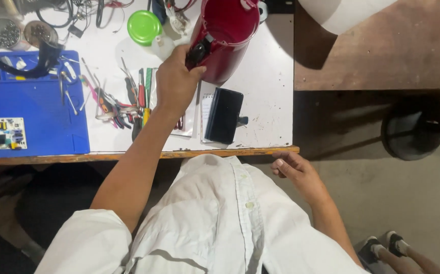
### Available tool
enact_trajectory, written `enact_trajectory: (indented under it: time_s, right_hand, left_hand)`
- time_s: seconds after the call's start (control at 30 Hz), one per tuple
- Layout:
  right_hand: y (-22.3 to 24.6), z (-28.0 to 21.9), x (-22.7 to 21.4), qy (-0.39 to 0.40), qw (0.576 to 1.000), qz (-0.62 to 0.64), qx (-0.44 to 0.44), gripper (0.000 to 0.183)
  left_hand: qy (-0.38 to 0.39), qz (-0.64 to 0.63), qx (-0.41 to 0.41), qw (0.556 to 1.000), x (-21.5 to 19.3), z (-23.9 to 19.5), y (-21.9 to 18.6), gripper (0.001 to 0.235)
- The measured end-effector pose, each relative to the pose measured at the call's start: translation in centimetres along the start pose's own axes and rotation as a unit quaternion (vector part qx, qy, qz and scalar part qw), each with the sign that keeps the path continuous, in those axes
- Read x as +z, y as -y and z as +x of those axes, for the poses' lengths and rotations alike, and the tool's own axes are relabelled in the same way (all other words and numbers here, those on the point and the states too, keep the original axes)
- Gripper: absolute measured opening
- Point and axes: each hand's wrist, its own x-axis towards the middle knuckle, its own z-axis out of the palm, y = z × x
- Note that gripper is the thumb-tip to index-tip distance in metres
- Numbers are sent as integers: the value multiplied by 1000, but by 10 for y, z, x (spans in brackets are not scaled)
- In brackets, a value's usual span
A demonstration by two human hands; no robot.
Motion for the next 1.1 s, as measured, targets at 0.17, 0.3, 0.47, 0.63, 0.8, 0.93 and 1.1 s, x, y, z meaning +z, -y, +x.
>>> enact_trajectory:
  time_s: [0.17,0.3,0.47,0.63,0.8,0.93,1.1]
  right_hand:
    - [0,-10,-16,3,998,26,63,34]
    - [-18,16,-66,37,999,34,-13,31]
    - [8,19,-163,15,997,-67,37,43]
    - [20,17,-281,-24,998,-61,-3,43]
    - [70,38,-342,-99,989,-68,-90,62]
    - [108,74,-359,-170,936,-89,-295,84]
    - [128,120,-362,-248,883,-142,-371,109]
  left_hand:
    - [-20,24,87,996,23,21,-19,48]
    - [9,45,77,996,37,19,-81,50]
    - [36,80,82,993,86,4,-152,52]
    - [32,8,46,998,178,-9,-203,49]
    - [58,-67,34,995,278,-5,-252,46]
    - [80,-92,85,989,364,5,-270,50]
    - [90,-92,81,988,409,-2,-290,48]
